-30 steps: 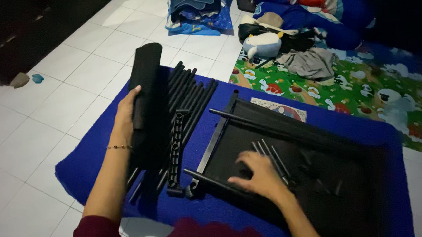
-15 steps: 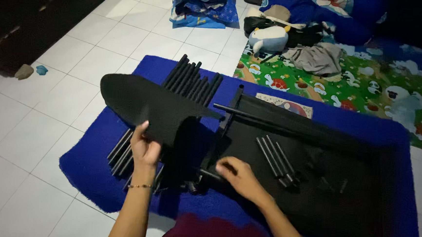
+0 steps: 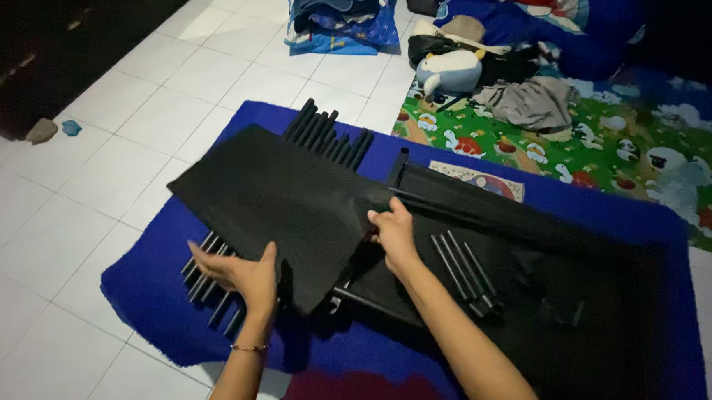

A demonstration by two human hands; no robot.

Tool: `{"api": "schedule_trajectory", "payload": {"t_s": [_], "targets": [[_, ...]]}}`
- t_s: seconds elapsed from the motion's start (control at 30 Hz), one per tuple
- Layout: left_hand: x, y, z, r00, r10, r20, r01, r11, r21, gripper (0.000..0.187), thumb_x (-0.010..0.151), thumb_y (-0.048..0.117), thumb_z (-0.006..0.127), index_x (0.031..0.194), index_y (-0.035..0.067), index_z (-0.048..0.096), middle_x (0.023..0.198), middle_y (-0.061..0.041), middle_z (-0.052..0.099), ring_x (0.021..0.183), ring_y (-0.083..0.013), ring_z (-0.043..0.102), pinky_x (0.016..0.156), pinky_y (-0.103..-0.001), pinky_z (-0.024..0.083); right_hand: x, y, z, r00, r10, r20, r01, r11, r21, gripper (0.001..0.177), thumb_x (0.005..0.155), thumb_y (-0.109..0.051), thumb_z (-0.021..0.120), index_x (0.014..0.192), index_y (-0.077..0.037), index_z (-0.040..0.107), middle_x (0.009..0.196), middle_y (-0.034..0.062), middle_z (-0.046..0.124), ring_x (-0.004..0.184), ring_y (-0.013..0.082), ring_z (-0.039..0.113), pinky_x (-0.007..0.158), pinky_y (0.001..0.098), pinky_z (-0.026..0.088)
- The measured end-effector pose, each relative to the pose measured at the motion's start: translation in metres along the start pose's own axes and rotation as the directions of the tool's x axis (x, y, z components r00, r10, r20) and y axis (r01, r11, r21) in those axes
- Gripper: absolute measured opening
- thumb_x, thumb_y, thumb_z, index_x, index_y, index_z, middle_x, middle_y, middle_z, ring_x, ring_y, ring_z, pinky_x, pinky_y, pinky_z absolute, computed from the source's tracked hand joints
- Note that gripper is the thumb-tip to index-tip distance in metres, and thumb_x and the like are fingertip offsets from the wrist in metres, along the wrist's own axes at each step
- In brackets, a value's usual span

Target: The person assembles a piece of furniture by inserting metal rods into a black fabric frame and securing them with connectors. They handle multiple rods and connectors, aligning and inserting them into the frame.

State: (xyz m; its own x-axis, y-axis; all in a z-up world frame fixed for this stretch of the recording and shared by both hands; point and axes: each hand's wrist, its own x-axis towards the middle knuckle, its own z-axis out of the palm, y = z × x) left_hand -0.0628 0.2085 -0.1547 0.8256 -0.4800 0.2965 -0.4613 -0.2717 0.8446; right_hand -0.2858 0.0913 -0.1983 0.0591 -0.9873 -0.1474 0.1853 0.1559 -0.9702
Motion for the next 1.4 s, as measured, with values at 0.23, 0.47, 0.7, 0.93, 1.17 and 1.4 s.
{"api": "schedule_trajectory", "payload": {"t_s": [0.23,0.47,0.7,0.93,1.17,1.4], "targets": [[0.071,0.072,0.079,0.384,0.809,0.446,-0.663,0.578,-0.477,0.06,0.091,0.032,0.077,0.144,0.011,0.055,0.15,-0.014,0.053,0.15,-0.0389,0.035,0.125,-0.051,0.017,0.045,0.036,0.007,0.942,-0.207,0.262,0.254,0.954,-0.16,0.036,0.09,0.003,0.066,0.126,-0.003,0.059,0.092,0.0019,0.068,0.078,0.0112,0.063,0.07,0.0269,0.052],[0.102,0.083,0.172,-0.13,0.391,0.911,-0.538,0.744,-0.396,0.039,0.092,0.038,0.075,0.11,0.004,0.072,0.104,-0.015,0.076,0.103,-0.0265,0.072,0.095,-0.039,0.055,0.05,0.012,-0.025,0.789,-0.515,0.335,0.604,0.555,-0.572,0.051,0.072,-0.005,0.074,0.122,-0.011,0.067,0.113,0.0095,0.069,0.107,0.0275,0.061,0.098,0.0405,0.048],[0.111,0.062,0.212,0.028,0.604,0.797,-0.529,0.685,-0.501,0.038,0.089,0.036,0.075,0.108,0.003,0.072,0.107,-0.013,0.074,0.1,-0.0244,0.07,0.09,-0.039,0.054,0.04,-0.028,-0.081,0.883,-0.413,0.223,0.286,0.097,-0.953,0.031,0.091,-0.033,0.069,0.117,-0.017,0.071,0.109,0.008,0.066,0.114,0.0299,0.057,0.097,0.058,0.034],[0.12,0.06,0.227,0.14,0.367,0.92,-0.457,0.848,-0.269,0.038,0.083,0.036,0.082,0.107,0.007,0.079,0.106,-0.011,0.076,0.101,-0.0229,0.07,0.095,-0.037,0.051,0.044,-0.034,-0.096,0.872,-0.443,0.21,0.312,0.172,-0.934,0.027,0.095,-0.034,0.066,0.118,-0.023,0.072,0.104,0.0072,0.066,0.11,0.0286,0.058,0.098,0.0518,0.035],[0.138,0.028,0.251,0.156,0.436,0.886,-0.133,0.898,-0.419,0.029,0.095,0.029,0.075,0.105,0.002,0.079,0.097,-0.005,0.073,0.092,-0.0145,0.062,0.088,-0.033,0.05,0.037,-0.047,-0.093,0.852,-0.488,0.19,0.321,0.199,-0.926,0.026,0.093,-0.031,0.068,0.116,-0.021,0.073,0.099,0.0058,0.067,0.107,0.0265,0.059,0.098,0.0496,0.033],[0.131,0.032,0.235,0.126,0.371,0.92,-0.012,0.928,-0.372,0.03,0.093,0.029,0.074,0.109,0.004,0.078,0.1,-0.001,0.075,0.096,-0.0114,0.065,0.091,-0.03,0.05,0.027,-0.053,-0.086,0.84,-0.498,0.216,0.346,0.183,-0.92,0.025,0.093,-0.029,0.068,0.115,-0.019,0.075,0.099,0.0065,0.066,0.105,0.027,0.059,0.095,0.0483,0.033]]}}
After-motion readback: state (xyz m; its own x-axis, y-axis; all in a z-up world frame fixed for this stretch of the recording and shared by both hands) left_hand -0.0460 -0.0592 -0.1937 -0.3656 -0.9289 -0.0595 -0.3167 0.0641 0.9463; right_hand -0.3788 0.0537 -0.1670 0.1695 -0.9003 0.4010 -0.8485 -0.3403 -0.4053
